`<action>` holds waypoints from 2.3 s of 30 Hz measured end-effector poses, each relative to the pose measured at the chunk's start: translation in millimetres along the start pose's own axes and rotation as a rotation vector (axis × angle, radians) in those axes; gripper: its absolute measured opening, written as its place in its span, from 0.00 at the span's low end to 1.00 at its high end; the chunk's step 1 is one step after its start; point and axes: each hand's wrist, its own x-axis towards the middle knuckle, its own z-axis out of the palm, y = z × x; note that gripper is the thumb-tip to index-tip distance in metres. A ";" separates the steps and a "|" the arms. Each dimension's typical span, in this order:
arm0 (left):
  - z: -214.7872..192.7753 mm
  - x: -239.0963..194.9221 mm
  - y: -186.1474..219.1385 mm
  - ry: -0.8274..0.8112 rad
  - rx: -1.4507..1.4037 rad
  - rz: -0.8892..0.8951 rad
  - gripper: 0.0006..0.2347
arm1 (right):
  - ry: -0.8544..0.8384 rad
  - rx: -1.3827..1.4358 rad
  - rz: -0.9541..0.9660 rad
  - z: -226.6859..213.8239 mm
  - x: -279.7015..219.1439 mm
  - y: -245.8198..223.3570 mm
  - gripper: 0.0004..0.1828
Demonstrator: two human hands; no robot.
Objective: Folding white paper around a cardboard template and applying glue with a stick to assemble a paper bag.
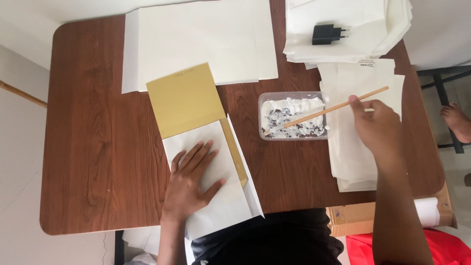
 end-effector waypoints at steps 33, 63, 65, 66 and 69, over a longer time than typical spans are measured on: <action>-0.7 0.7 0.7 0.106 0.039 -0.017 0.21 | 0.469 0.739 -0.670 37.9 -29.3 30.3 0.17; -0.2 0.8 1.7 0.112 0.032 -0.013 0.24 | 0.195 1.181 -0.070 39.9 -21.5 22.3 0.21; -0.6 -0.5 1.3 0.094 0.043 -0.042 0.29 | 0.154 1.267 -0.264 35.6 -33.7 22.7 0.16; 0.8 -0.2 -0.3 0.105 0.050 -0.069 0.29 | 0.125 1.259 -0.277 37.4 -43.1 22.8 0.16; 4.0 -3.0 -6.0 0.082 0.105 -0.084 0.29 | 0.151 1.269 -0.540 49.7 -77.5 24.9 0.16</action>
